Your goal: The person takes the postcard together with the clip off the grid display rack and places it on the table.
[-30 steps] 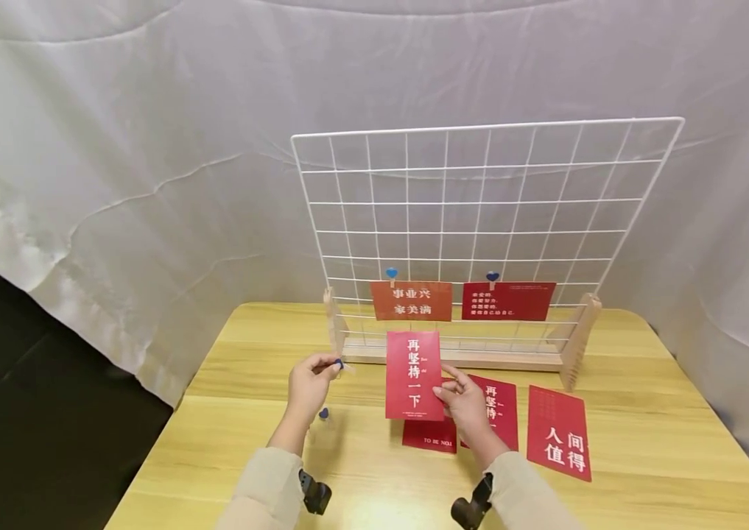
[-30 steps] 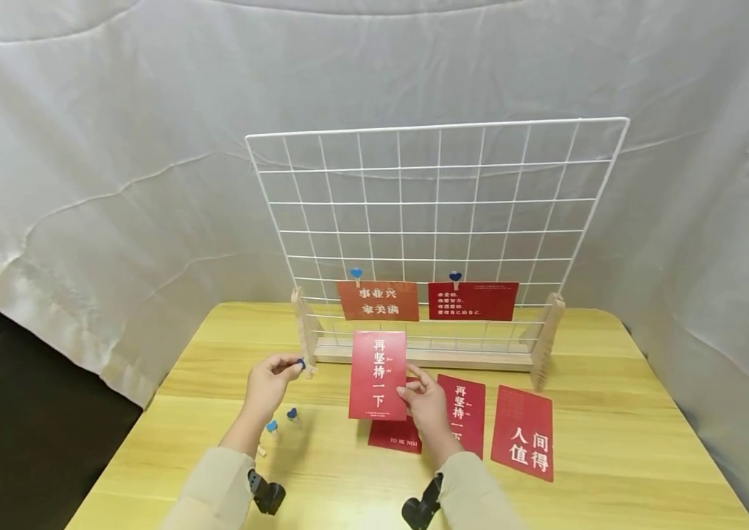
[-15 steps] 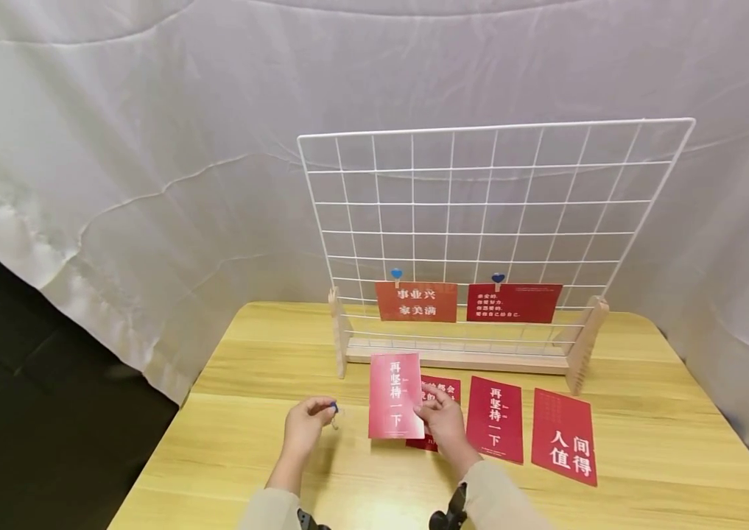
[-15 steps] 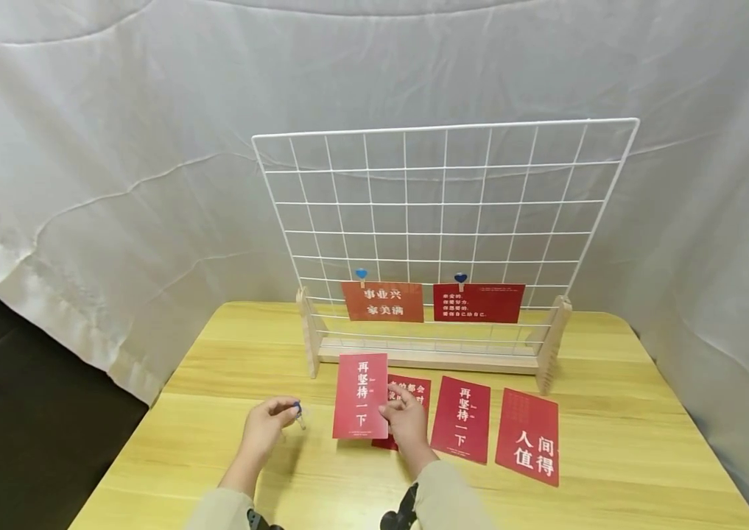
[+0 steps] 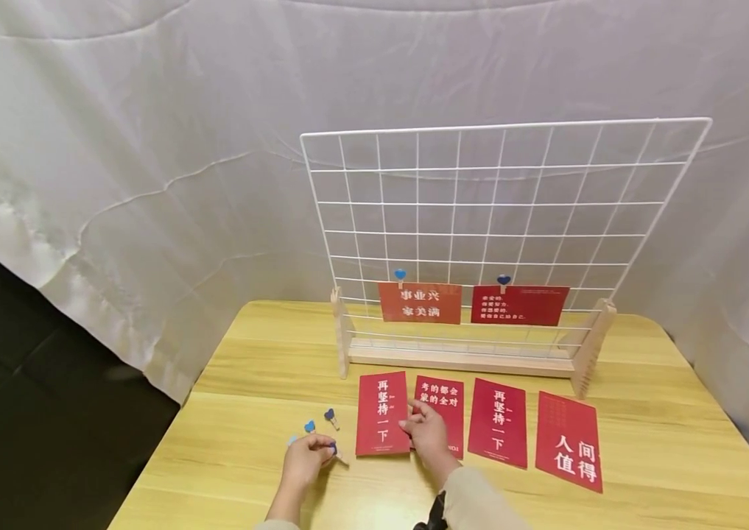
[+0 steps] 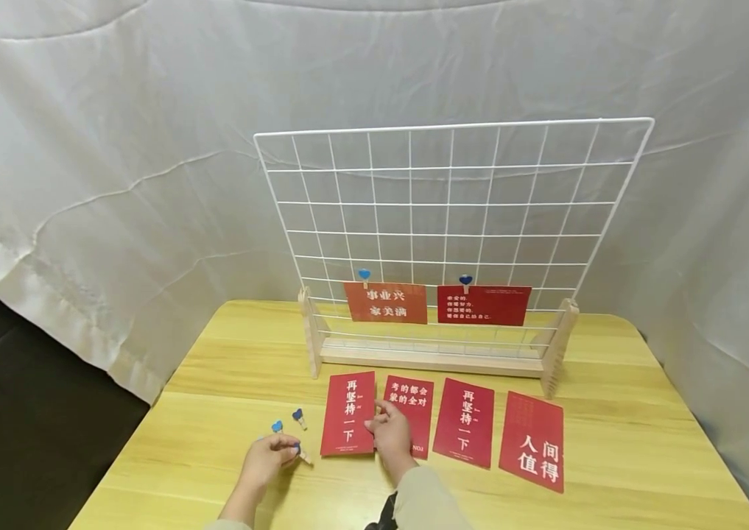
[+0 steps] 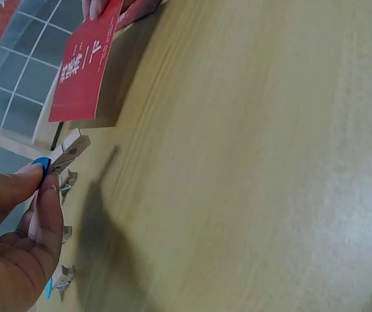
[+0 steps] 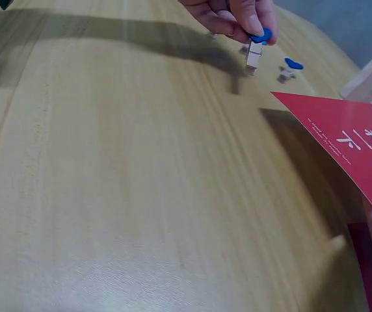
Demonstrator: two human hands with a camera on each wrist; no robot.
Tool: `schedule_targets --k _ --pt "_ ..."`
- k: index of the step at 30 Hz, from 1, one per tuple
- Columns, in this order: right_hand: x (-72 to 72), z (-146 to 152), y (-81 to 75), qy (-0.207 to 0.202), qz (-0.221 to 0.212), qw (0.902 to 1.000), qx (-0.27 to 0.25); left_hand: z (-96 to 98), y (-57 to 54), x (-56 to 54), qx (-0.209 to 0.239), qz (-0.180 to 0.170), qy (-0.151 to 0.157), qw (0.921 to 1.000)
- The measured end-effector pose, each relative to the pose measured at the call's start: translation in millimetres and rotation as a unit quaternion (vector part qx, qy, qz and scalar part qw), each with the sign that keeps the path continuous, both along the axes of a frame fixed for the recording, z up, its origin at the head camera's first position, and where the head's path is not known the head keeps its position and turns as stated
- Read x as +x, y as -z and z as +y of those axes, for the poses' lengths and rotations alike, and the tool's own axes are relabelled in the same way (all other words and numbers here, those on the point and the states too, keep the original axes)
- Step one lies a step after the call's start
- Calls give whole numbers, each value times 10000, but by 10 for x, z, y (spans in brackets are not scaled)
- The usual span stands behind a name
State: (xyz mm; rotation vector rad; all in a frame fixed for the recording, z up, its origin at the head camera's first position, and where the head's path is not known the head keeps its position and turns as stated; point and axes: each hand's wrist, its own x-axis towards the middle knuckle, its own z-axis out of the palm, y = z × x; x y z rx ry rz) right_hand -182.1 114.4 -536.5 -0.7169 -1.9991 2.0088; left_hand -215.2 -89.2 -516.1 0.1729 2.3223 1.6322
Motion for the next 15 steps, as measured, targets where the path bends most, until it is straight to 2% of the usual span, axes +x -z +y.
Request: schedule_targets --k 3,7,12,15 --pt "-12 -43 19 -34 17 9999 -120 -6 25 4 -156 36 -25 9999" --pt "-35 -75 40 -1 -36 10000 -37 -4 50 0 -302 85 -40 9995" --pt "-66 -84 70 152 -281 9990 319 19 80 -9 -360 113 -21 9993" --pt "-81 -87 72 211 -477 9958 755 38 98 -32 -364 167 -4 9992"
